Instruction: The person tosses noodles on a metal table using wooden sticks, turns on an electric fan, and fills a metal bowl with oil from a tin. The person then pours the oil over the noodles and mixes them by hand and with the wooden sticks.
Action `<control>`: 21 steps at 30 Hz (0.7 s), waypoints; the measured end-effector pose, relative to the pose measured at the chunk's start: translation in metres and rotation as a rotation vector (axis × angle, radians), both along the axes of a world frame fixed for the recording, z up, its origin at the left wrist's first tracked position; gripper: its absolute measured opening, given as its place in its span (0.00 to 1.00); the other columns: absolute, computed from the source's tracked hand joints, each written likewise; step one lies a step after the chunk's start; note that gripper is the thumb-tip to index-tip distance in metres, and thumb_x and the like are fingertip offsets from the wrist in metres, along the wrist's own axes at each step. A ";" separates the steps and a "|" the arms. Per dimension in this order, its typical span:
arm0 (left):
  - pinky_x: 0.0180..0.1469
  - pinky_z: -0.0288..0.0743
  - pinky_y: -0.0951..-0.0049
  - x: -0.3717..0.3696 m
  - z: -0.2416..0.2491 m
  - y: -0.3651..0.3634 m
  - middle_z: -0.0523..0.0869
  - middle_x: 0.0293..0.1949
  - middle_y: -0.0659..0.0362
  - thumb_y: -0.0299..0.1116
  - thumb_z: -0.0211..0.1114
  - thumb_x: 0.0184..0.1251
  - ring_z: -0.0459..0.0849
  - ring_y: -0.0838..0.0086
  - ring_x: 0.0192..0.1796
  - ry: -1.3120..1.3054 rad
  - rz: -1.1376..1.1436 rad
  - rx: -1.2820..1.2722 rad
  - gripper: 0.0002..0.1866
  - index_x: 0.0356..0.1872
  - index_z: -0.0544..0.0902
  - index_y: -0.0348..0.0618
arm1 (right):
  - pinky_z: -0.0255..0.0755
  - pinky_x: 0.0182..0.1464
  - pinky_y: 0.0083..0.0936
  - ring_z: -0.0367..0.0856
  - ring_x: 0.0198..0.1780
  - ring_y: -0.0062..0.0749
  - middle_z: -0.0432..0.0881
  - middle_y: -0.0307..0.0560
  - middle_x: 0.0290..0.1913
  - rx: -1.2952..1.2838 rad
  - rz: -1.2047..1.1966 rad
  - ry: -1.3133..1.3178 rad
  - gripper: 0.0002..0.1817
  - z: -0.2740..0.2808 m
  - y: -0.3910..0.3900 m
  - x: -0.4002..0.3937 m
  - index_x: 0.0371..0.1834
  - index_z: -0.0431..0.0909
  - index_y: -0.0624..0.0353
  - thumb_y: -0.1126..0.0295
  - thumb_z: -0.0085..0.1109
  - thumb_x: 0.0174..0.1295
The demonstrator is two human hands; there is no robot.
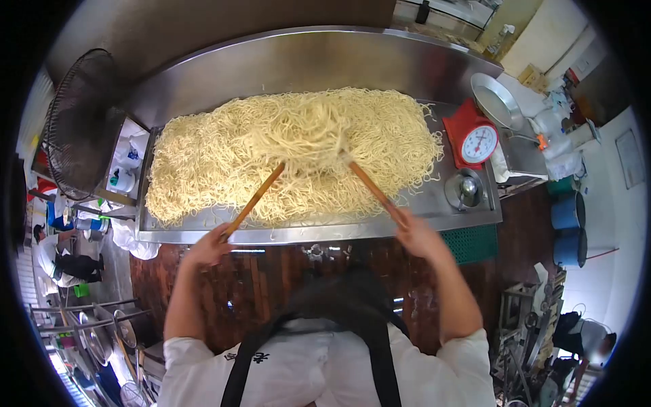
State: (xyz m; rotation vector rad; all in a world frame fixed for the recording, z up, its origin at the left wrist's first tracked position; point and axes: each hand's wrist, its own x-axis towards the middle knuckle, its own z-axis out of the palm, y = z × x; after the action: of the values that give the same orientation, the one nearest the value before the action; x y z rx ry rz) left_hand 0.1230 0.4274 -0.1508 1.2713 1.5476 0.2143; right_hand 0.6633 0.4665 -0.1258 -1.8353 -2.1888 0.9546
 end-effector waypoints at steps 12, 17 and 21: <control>0.56 0.76 0.59 0.107 0.086 0.016 0.85 0.50 0.41 0.32 0.67 0.66 0.85 0.50 0.54 0.303 -0.015 0.101 0.28 0.66 0.72 0.42 | 0.72 0.53 0.51 0.79 0.52 0.64 0.82 0.67 0.46 -0.069 0.021 -0.408 0.24 0.124 0.072 0.184 0.58 0.72 0.61 0.70 0.62 0.57; 0.55 0.76 0.53 0.269 -0.064 0.155 0.84 0.48 0.34 0.29 0.60 0.63 0.83 0.42 0.54 0.285 -0.063 0.226 0.27 0.64 0.71 0.36 | 0.76 0.52 0.48 0.83 0.49 0.60 0.83 0.65 0.45 -0.034 0.009 -0.133 0.21 -0.150 0.224 0.175 0.57 0.72 0.65 0.70 0.55 0.61; 0.38 0.77 0.63 0.316 -0.074 0.233 0.83 0.35 0.49 0.31 0.65 0.65 0.82 0.62 0.34 0.004 0.058 0.293 0.26 0.64 0.71 0.37 | 0.76 0.46 0.46 0.84 0.44 0.57 0.83 0.63 0.40 -0.203 -0.115 0.235 0.23 -0.128 0.244 0.108 0.56 0.70 0.65 0.64 0.60 0.62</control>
State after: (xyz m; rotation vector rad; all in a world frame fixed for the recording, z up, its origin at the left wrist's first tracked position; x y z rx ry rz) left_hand 0.4390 0.6604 -0.2245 1.4534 1.5990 0.4906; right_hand 0.7713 0.7103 -0.2541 -1.8000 -1.8884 1.3334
